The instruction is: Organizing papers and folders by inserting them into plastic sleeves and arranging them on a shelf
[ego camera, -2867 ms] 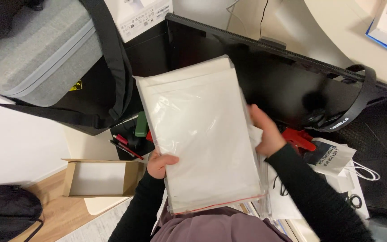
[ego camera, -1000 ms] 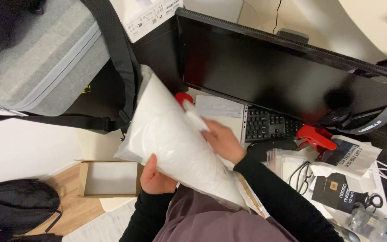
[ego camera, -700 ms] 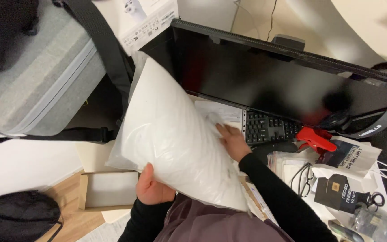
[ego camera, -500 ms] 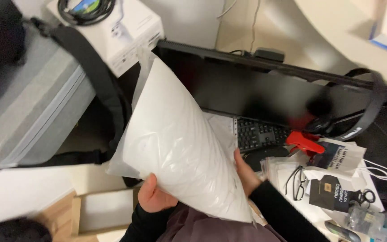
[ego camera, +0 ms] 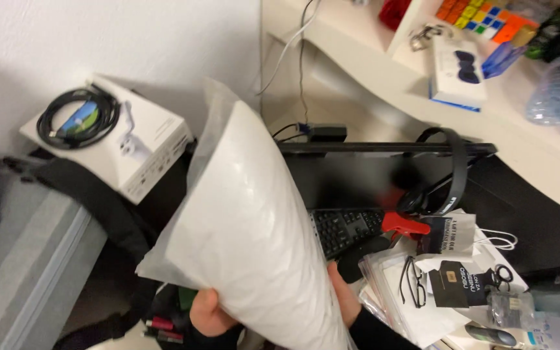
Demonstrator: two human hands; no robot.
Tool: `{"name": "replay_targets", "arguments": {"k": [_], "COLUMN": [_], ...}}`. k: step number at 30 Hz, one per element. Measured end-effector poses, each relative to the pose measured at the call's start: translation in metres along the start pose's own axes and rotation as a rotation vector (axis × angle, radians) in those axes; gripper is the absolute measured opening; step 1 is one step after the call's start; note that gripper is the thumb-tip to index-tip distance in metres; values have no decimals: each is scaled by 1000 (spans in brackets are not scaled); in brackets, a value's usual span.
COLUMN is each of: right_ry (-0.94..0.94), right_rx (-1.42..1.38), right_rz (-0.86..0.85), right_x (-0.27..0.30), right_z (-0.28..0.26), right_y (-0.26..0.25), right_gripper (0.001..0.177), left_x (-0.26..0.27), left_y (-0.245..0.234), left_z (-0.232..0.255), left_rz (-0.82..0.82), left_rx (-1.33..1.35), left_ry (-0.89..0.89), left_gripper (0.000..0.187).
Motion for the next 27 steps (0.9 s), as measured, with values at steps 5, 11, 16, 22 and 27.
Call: {"name": "replay_targets", "arguments": {"k": [5,11,16,22,27], "right_ry": [-73,-398,-871,-1406,-1373], "right_rx": [-284,-332,-42,382,815], "right_rz": [92,285,232,443,947], "right_x": [-1,25,56,38,-2], "right_z": [-25,-178,-313,-457,-550], "right_y": [4,-7,-16,-51,-124], "right_gripper": [62,89,61,48,44], "left_x": [-6,-149,-281,-477,-577], "left_y": [-10,95,165,138,254], "left_z": [4,-12,-67,-171,-246], "left_rz": [127,77,266,-133,36], "left_rx": [-617,-1347,-853,-358,-72], "left_ry": [-36,-197,-115,110,-253], "left_gripper": [51,71,70,15,62]}}
Point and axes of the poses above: each hand's wrist, its own x-axis away from the middle knuckle, its own y-axis out of the palm, z = x × y, the point moved 1 cm from there along -x, towards the middle knuckle, and after that the axes turned 13 degrees about x, right-handed, at the moved point
